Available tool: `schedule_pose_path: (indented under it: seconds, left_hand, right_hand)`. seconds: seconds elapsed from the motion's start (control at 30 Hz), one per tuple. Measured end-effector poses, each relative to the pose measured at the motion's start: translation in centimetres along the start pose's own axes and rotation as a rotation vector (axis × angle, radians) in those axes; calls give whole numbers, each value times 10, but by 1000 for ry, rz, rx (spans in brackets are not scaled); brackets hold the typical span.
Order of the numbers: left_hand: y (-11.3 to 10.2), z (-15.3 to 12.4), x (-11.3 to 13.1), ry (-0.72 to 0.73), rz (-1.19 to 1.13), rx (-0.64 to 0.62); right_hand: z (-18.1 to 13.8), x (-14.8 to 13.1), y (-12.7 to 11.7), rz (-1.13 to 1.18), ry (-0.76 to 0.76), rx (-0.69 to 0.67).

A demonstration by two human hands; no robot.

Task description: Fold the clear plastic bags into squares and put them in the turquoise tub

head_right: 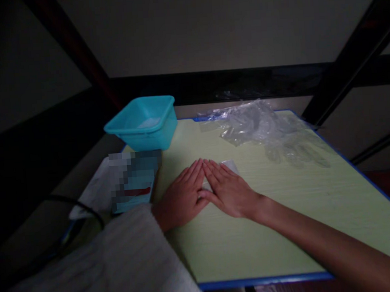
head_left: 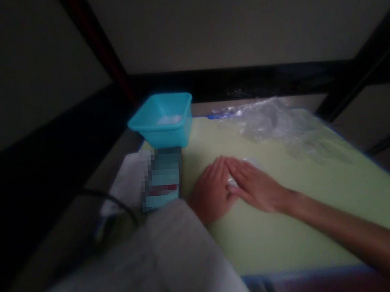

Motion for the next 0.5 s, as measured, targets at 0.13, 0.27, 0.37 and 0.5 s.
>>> schedule_pose_path:
  seconds: [0.13, 0.27, 0.37, 0.5]
  left_hand:
    - [1, -2, 0, -15, 43, -6]
    - [1, -2, 0, -15, 78, 17]
    - [1, -2, 0, -11, 97, 4]
    - [0, -2, 0, -21, 112, -40]
  right_hand:
    - [-13, 11, -1, -89, 4, 12]
    - [-21, 20, -4, -128, 19, 18]
    - [-24, 25, -6, -137, 40, 10]
    - [-26, 27, -7, -137, 69, 5]
Point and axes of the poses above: each hand's wrist, its own z-axis towards the middle knuckle, its own y-axis out of the palm, x = y × z, the point moved 3 cm from there along z, towards the middle knuckle, and after that the axes turned 7 degrees about -y, right-handed, at the moved point
